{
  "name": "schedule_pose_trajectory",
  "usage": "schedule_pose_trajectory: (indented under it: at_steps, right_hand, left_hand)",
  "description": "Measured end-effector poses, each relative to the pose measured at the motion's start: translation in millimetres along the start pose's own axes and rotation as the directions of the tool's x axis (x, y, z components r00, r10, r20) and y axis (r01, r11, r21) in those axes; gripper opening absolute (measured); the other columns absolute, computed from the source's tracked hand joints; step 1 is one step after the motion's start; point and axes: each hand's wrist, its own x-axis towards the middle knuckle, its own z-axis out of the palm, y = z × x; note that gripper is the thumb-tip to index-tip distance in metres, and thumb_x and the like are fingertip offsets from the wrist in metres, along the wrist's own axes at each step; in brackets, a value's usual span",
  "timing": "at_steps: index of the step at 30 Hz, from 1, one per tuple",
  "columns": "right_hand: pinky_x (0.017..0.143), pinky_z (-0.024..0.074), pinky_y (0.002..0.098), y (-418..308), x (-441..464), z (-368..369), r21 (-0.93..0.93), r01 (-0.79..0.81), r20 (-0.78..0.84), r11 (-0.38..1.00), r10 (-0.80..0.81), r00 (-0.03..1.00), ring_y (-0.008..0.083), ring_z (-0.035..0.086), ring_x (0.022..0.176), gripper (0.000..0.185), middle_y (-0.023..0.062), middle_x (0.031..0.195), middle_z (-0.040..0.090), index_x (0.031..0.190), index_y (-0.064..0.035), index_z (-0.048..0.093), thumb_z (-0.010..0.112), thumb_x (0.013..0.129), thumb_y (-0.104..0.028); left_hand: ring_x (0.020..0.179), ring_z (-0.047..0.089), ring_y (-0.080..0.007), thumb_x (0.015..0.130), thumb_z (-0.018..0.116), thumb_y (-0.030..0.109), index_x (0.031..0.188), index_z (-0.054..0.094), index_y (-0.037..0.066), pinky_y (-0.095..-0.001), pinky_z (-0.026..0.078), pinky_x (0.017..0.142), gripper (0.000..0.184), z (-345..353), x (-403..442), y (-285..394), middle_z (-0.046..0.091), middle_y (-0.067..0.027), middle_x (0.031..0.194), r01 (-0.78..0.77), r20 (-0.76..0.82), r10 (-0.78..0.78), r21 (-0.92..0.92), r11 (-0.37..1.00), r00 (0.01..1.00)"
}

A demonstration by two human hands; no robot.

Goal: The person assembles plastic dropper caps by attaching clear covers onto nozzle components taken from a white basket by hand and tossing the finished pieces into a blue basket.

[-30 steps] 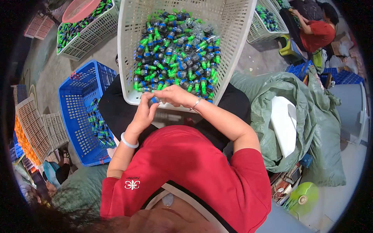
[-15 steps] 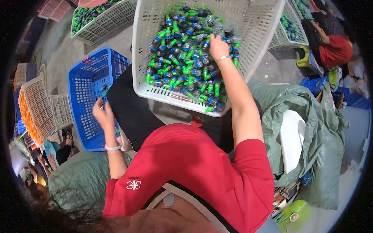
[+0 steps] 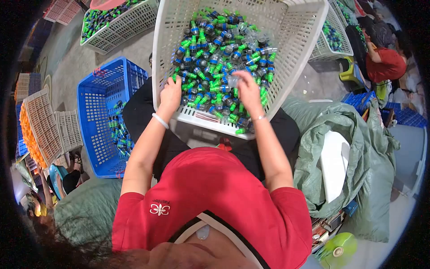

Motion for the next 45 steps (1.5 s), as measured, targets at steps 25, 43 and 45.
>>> schedule_pose_trajectory:
  at_steps: [25,43,45]
  right_hand:
    - [0.050,0.0374,0.0200,-8,-49,83,0.158,-0.118,0.155,0.980,0.093,0.984,0.0039,0.044,0.055,0.019,-0.0027,0.070,0.051,0.107,-0.0060,0.058,0.046,0.092,-0.002]
    - [0.075,0.0487,0.0409,-60,-60,67,-0.350,0.555,0.650,0.754,-0.232,0.724,0.0384,0.060,0.090,0.025,0.0218,0.098,0.056,0.110,-0.0040,0.048,0.054,0.092,-0.020]
    - [0.076,0.0491,0.0404,-50,-60,70,-0.346,0.452,0.659,0.822,-0.130,0.741,0.0366,0.061,0.088,0.031,0.0208,0.100,0.057,0.112,-0.0026,0.044,0.056,0.092,-0.024]
  left_hand:
    - [0.075,0.053,-0.0097,0.093,0.060,0.019,0.121,0.053,0.005,-0.0232,0.044,0.069,0.032,-61,-75,24,0.059,-0.0022,0.095,0.284,0.424,-0.009,-0.622,-0.729,0.906]
    - [0.071,0.053,-0.0100,0.100,0.042,0.017,0.117,0.055,0.005,-0.0284,0.044,0.060,0.025,-85,-83,27,0.058,-0.0026,0.079,0.223,0.212,-0.082,-0.961,0.167,0.974]
    - [0.070,0.053,-0.0100,0.099,0.042,0.016,0.118,0.055,0.006,-0.0286,0.044,0.060,0.025,-83,-85,31,0.057,-0.0026,0.078,0.194,0.181,-0.085,-0.963,0.187,0.980]
